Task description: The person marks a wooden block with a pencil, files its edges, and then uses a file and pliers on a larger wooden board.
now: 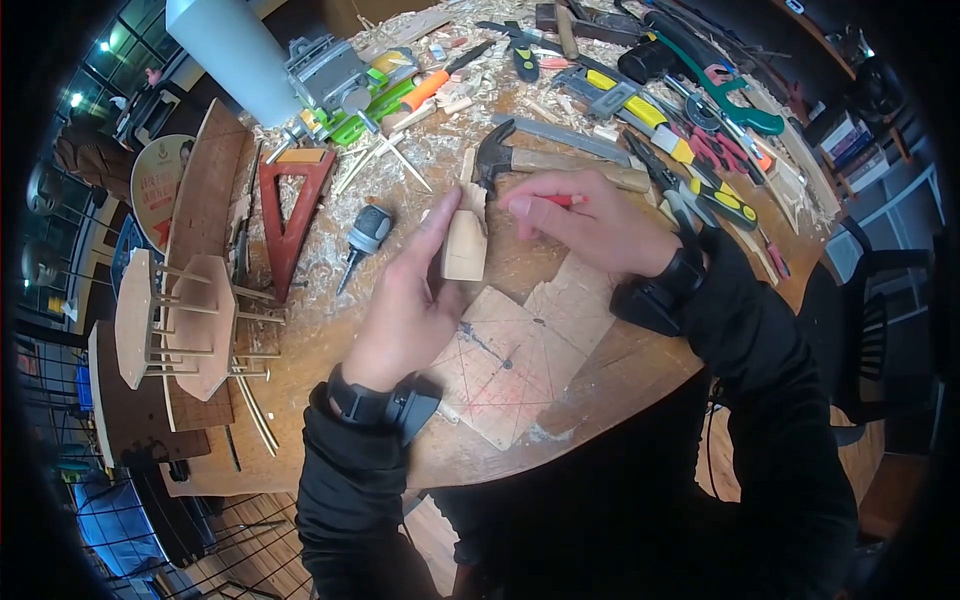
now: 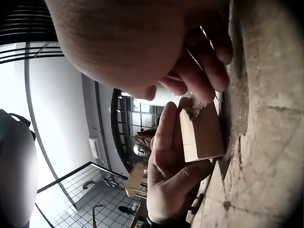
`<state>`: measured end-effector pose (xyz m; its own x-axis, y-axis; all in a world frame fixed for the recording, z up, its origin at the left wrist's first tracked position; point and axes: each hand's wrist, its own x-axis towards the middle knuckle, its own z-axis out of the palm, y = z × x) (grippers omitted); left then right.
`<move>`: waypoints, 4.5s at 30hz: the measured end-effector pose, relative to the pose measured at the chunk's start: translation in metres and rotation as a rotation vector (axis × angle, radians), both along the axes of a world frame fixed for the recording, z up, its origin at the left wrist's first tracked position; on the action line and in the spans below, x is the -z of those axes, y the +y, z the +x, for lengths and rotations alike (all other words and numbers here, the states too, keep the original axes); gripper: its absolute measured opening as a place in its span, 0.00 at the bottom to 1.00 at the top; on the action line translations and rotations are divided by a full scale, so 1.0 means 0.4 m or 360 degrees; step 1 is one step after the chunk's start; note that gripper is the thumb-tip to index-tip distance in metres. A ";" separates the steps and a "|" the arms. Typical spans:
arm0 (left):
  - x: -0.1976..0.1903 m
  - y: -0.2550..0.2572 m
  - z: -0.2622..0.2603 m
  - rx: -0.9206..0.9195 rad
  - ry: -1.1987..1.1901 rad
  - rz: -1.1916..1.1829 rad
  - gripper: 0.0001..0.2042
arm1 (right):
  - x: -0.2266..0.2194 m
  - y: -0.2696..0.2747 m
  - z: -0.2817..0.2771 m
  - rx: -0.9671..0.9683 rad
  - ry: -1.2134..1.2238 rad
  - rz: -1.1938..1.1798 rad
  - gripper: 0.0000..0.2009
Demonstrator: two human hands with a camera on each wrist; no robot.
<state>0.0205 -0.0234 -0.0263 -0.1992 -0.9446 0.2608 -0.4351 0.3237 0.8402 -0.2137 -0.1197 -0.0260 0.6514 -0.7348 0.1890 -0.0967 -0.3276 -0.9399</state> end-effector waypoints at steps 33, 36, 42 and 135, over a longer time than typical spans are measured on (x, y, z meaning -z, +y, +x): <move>0.020 -0.014 0.012 -0.0231 -0.0042 0.0084 0.32 | 0.010 -0.011 0.067 -0.0060 -0.0246 -0.0205 0.08; 0.005 -0.007 0.016 -0.0192 -0.0230 0.0003 0.28 | -0.019 0.014 0.052 -0.0007 -0.0246 -0.0086 0.08; 0.004 -0.002 0.015 -0.0207 -0.0162 0.0091 0.23 | -0.037 0.070 0.034 0.0021 -0.0108 -0.0181 0.05; 0.016 -0.006 0.018 -0.0103 -0.0056 0.0076 0.23 | 0.007 0.058 0.046 0.0032 -0.0047 -0.0496 0.04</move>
